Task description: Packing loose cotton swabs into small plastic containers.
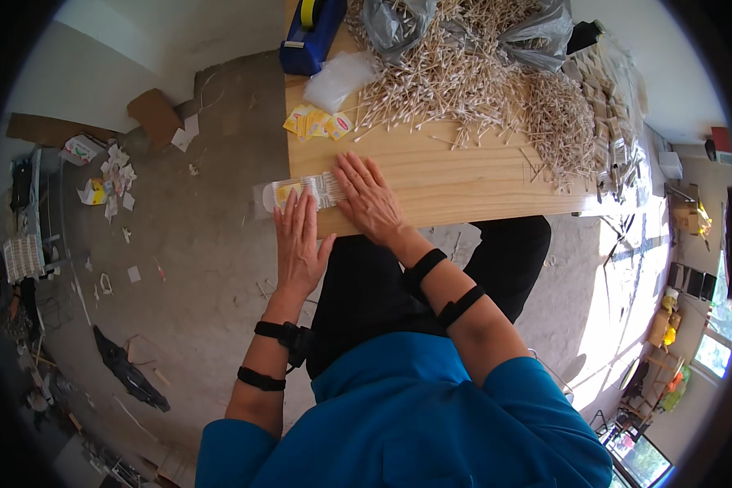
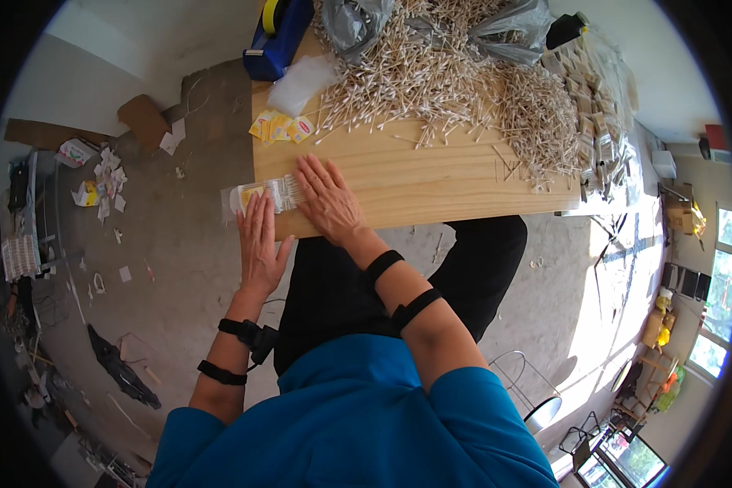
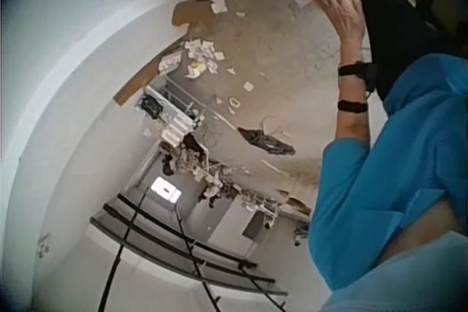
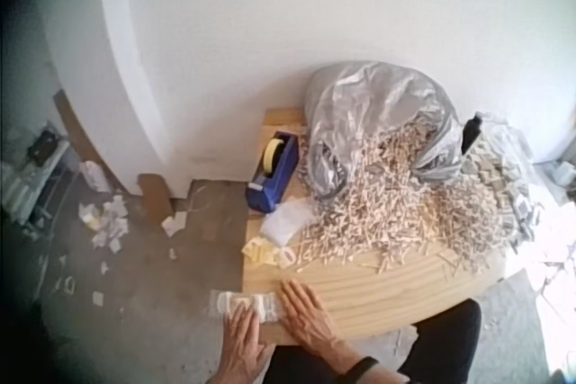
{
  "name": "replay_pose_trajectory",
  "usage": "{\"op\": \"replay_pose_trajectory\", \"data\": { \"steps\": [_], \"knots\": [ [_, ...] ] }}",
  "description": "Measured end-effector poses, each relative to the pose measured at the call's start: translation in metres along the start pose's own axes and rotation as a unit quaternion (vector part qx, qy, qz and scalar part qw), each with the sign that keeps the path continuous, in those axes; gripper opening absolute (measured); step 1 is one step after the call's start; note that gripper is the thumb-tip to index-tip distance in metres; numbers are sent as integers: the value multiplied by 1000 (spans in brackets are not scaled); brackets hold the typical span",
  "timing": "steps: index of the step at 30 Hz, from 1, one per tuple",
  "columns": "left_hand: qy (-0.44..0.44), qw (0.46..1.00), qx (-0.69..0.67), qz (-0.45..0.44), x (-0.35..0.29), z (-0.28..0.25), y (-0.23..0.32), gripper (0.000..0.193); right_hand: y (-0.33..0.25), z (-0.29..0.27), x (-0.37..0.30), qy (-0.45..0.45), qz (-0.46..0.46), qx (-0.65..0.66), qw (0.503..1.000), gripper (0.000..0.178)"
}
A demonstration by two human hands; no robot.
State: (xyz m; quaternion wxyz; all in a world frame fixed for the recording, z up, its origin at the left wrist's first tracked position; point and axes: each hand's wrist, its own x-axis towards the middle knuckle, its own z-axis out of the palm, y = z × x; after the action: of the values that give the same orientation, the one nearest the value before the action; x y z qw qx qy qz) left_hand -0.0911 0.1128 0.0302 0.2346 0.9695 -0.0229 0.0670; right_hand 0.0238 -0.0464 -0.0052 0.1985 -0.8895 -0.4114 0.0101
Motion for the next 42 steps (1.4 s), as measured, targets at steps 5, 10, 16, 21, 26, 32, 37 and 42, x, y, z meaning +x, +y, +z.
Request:
{"op": "replay_pose_trajectory", "data": {
  "steps": [5, 10, 16, 21, 26, 32, 37, 42],
  "knots": [
    [-79, 995, 66, 4, 18, 6, 24, 92, 0, 3, 0, -5, 2, 4, 1000, 59],
    [-144, 987, 78, 0, 35, 5, 23, 113, -1, 3, 1, -20, -8, -44, 999, 61],
    [-174, 972, 154, 17, 35, 4, 22, 111, 5, -11, -15, 12, -3, 19, 1000, 63],
    [-160, 976, 145, 23, 37, 6, 21, 112, 8, -6, -13, 16, -22, 7, 1000, 58],
    [-168, 975, 148, 11, 37, 10, 20, 113, 7, 0, -15, 19, -24, -19, 999, 53],
    [-176, 970, 167, 9, 41, 7, 25, 115, 9, 2, -17, 45, -24, 11, 999, 53],
    [-179, 969, 168, 6, 40, 7, 25, 115, 6, 1, -17, 59, 0, 52, 997, 49],
    [-177, 969, 171, 2, 40, 6, 28, 114, 9, 0, -16, 49, -6, 68, 996, 51]
  ]
}}
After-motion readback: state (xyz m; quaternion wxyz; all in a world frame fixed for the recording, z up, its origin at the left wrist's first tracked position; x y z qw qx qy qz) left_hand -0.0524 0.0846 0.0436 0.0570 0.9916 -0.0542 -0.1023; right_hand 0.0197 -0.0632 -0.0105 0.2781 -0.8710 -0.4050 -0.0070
